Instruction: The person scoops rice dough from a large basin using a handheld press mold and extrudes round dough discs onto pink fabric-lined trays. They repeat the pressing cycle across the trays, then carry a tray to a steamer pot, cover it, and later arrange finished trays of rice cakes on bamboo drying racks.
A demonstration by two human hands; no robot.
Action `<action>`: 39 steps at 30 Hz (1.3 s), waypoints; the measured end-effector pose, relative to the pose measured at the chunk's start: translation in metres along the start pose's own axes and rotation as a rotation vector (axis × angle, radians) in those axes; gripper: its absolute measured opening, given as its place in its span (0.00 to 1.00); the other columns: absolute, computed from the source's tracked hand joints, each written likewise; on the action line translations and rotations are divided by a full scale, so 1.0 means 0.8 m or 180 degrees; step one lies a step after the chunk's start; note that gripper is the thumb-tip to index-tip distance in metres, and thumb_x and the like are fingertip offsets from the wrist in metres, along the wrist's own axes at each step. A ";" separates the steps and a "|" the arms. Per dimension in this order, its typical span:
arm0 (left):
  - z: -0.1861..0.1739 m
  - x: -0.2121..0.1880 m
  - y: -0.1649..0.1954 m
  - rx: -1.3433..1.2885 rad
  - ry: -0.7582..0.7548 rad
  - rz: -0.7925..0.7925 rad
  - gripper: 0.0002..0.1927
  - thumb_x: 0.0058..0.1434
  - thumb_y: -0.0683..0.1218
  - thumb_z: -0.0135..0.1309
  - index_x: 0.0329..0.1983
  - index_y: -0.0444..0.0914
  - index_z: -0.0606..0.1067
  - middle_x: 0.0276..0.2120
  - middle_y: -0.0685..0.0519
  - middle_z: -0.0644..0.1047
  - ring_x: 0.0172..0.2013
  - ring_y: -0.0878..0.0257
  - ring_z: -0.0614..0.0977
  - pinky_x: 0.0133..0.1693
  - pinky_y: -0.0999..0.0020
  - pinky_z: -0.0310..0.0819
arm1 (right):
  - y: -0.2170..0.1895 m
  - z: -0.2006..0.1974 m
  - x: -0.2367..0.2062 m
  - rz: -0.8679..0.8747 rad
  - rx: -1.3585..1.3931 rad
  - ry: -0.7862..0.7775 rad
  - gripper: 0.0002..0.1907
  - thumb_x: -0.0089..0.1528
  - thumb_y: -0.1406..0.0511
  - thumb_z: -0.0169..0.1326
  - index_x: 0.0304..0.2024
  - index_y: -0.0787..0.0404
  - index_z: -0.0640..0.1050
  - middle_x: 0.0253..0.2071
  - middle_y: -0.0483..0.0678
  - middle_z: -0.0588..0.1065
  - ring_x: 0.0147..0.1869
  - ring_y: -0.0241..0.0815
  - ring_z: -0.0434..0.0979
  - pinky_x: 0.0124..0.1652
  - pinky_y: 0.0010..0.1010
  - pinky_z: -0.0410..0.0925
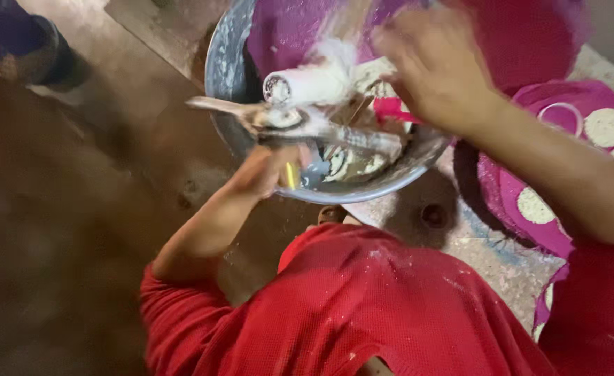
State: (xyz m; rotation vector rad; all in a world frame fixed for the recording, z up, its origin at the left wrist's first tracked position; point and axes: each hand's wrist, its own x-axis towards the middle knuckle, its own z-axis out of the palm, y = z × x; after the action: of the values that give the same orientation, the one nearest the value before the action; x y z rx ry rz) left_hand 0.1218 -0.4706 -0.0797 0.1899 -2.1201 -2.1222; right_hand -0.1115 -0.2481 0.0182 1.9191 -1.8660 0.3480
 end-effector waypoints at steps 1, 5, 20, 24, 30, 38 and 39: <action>-0.020 0.008 -0.011 0.0031 0.0308 0.0093 0.06 0.65 0.44 0.53 0.44 0.40 0.74 0.31 0.54 0.77 0.27 0.63 0.77 0.27 0.67 0.72 | -0.012 0.044 0.015 -0.0002 0.0091 -0.0266 0.18 0.74 0.62 0.51 0.63 0.66 0.72 0.63 0.60 0.71 0.69 0.55 0.67 0.70 0.55 0.59; -0.068 0.025 -0.064 0.0312 0.1243 0.0256 0.04 0.64 0.41 0.55 0.39 0.35 0.74 0.30 0.55 0.76 0.27 0.65 0.76 0.26 0.69 0.70 | -0.058 0.164 0.032 -0.0619 -0.1043 -0.2528 0.17 0.70 0.62 0.43 0.60 0.60 0.70 0.55 0.56 0.74 0.63 0.51 0.73 0.71 0.52 0.60; -0.073 0.019 -0.119 0.0463 0.1787 0.0676 0.03 0.65 0.37 0.54 0.41 0.33 0.73 0.32 0.54 0.75 0.32 0.65 0.76 0.34 0.68 0.71 | -0.083 0.189 -0.003 0.0011 -0.0489 -0.3853 0.31 0.65 0.68 0.48 0.71 0.51 0.62 0.33 0.56 0.81 0.34 0.53 0.85 0.29 0.45 0.78; -0.072 0.021 -0.124 0.0282 0.1731 0.0505 0.02 0.68 0.37 0.54 0.39 0.33 0.72 0.30 0.54 0.74 0.31 0.63 0.75 0.34 0.67 0.69 | -0.074 0.167 -0.040 0.0659 0.0224 -0.4278 0.11 0.61 0.66 0.53 0.40 0.60 0.85 0.38 0.56 0.82 0.42 0.51 0.85 0.40 0.42 0.77; -0.066 0.015 -0.101 0.1267 0.1715 0.0879 0.01 0.68 0.38 0.54 0.41 0.35 0.74 0.32 0.52 0.75 0.35 0.60 0.77 0.40 0.63 0.72 | -0.101 0.127 -0.025 0.1322 0.1465 -0.3573 0.20 0.61 0.64 0.48 0.55 0.49 0.82 0.42 0.56 0.81 0.44 0.55 0.83 0.46 0.47 0.74; -0.049 0.029 0.011 0.2284 0.1697 0.1378 0.34 0.57 0.48 0.66 0.62 0.34 0.65 0.45 0.46 0.77 0.42 0.54 0.81 0.49 0.57 0.79 | -0.024 -0.001 -0.060 0.1537 0.2826 -0.2433 0.26 0.65 0.50 0.47 0.59 0.56 0.78 0.47 0.50 0.84 0.47 0.43 0.86 0.47 0.44 0.73; -0.040 0.028 0.023 0.2322 0.1591 0.1009 0.45 0.55 0.51 0.67 0.71 0.32 0.61 0.47 0.45 0.76 0.43 0.53 0.81 0.46 0.60 0.81 | -0.016 -0.018 -0.059 0.1759 0.2797 -0.2564 0.26 0.67 0.49 0.46 0.61 0.52 0.77 0.44 0.50 0.83 0.44 0.44 0.84 0.45 0.43 0.74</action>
State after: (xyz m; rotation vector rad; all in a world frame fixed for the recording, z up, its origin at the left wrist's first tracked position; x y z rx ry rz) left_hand 0.1059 -0.5064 -0.0609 0.3746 -2.2875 -0.9356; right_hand -0.1002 -0.1996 0.0065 2.2051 -3.1958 0.7388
